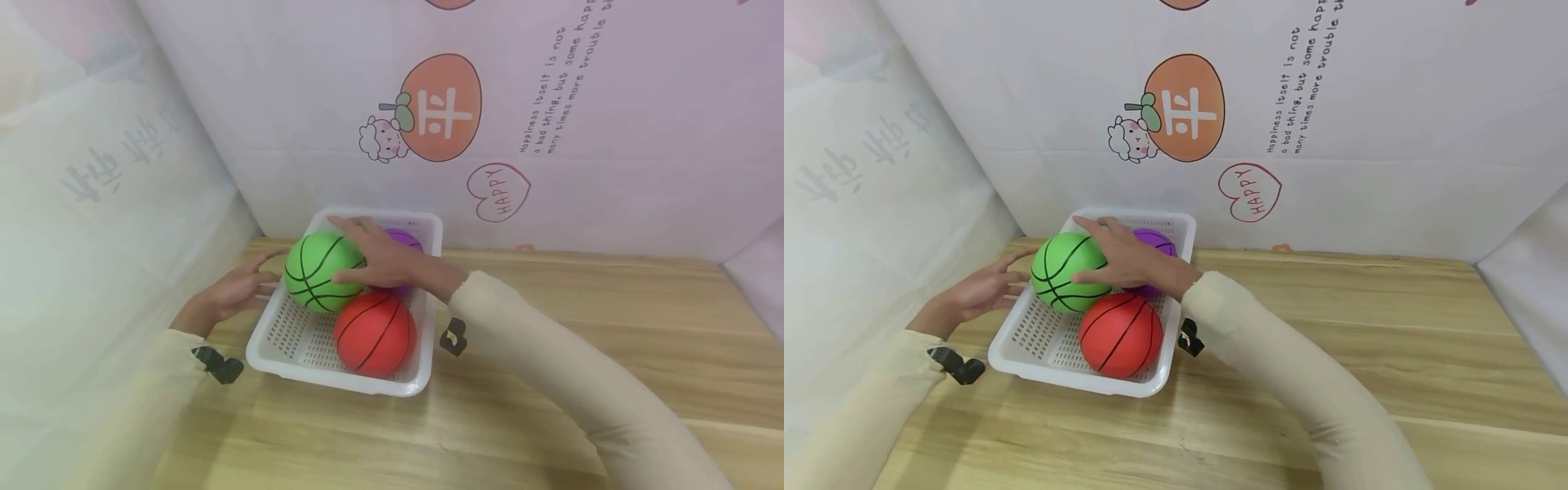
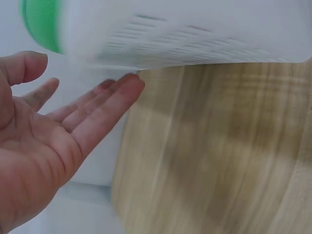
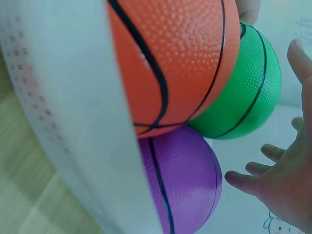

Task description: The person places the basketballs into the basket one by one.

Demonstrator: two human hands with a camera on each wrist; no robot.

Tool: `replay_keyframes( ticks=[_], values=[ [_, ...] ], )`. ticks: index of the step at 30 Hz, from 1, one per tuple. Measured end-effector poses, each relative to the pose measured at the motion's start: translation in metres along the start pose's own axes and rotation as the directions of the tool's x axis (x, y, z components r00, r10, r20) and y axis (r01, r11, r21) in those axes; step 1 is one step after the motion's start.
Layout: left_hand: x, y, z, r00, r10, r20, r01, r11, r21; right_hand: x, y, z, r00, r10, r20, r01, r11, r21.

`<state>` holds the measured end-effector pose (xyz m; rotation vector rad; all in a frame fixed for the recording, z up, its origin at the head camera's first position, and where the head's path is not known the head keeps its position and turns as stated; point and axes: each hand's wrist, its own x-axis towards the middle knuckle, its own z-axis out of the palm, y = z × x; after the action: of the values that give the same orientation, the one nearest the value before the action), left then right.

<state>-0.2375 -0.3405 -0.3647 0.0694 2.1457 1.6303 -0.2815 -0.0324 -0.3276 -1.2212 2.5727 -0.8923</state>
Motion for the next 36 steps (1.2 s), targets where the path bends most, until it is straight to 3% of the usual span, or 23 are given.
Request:
replay_keyframes(
  ticks=[10,19,22,26,30,33,36],
  values=[
    [-0.016,0.012,-0.016,0.997,0.059,-0.045,-0.052,0.988,0.146,-0.02,0.015,-0.019,0.997,0.044,-0.062,-0.047,0.998,-0.048],
    [-0.022,0.02,-0.009,0.99,0.096,-0.1,-0.059,0.943,0.328,-0.038,0.029,-0.027,0.992,0.078,-0.095,-0.082,0.996,-0.039],
    [-0.023,0.026,-0.003,0.983,0.123,-0.139,-0.051,0.898,0.437,-0.044,0.031,-0.03,0.989,0.075,-0.126,-0.084,0.995,-0.062],
    [-0.019,0.034,0.008,0.966,0.186,-0.178,-0.046,0.805,0.591,-0.061,0.035,-0.041,0.982,0.106,-0.153,-0.121,0.989,-0.086],
    [-0.017,0.039,0.016,0.94,0.294,-0.172,-0.098,0.718,0.689,-0.078,0.038,-0.05,0.974,0.154,-0.167,-0.168,0.983,-0.072],
    [-0.021,0.04,0.017,0.916,0.367,-0.162,-0.139,0.669,0.73,-0.086,0.043,-0.053,0.97,0.167,-0.176,-0.182,0.98,-0.075],
    [-0.026,0.043,0.021,0.906,0.389,-0.167,-0.137,0.641,0.755,-0.097,0.05,-0.056,0.96,0.206,-0.19,-0.228,0.968,-0.103]
  ],
)
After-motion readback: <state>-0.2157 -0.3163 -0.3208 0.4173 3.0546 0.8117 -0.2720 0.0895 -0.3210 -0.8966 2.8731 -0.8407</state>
